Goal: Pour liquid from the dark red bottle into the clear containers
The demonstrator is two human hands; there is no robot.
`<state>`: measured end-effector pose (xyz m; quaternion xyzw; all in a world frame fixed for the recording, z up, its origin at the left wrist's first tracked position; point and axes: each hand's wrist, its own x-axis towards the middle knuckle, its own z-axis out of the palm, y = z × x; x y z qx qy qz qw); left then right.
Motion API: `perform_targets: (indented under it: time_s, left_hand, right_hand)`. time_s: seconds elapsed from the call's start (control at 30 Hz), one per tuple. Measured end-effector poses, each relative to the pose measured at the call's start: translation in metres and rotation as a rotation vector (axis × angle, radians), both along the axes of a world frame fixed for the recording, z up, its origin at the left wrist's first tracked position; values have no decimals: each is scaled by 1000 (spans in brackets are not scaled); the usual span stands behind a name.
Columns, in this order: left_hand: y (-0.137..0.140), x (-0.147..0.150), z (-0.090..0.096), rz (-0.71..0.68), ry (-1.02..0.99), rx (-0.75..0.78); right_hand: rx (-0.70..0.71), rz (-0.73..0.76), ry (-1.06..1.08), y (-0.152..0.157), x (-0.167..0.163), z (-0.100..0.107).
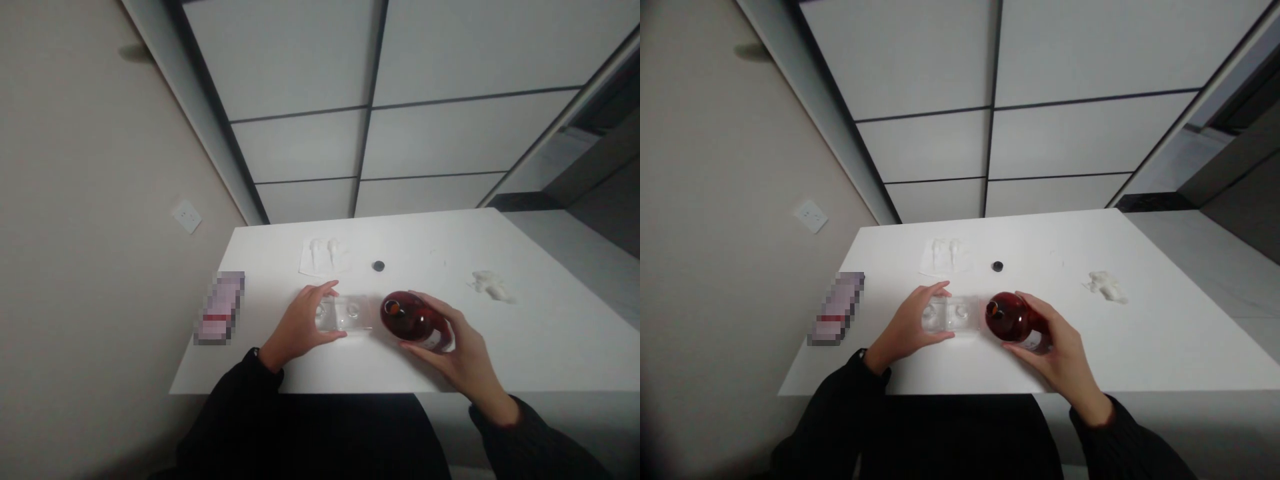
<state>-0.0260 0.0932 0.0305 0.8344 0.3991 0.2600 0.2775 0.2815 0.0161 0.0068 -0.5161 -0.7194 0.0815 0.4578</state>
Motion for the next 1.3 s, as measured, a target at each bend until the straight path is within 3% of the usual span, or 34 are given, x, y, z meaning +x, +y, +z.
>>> perform_targets:
  time_s: [0.23, 0.37, 1.3]
  left_hand:
    - [-2, 1, -5, 14, -5, -12]
    - [-1, 1, -7, 6, -7, 2]
    - [-1, 3, -9, 10, -31, 1]
  right_hand:
    - [171, 114, -491, 27, 6, 34]
    - [225, 150, -626, 33, 3, 48]
    - [202, 221, -823, 41, 3, 81]
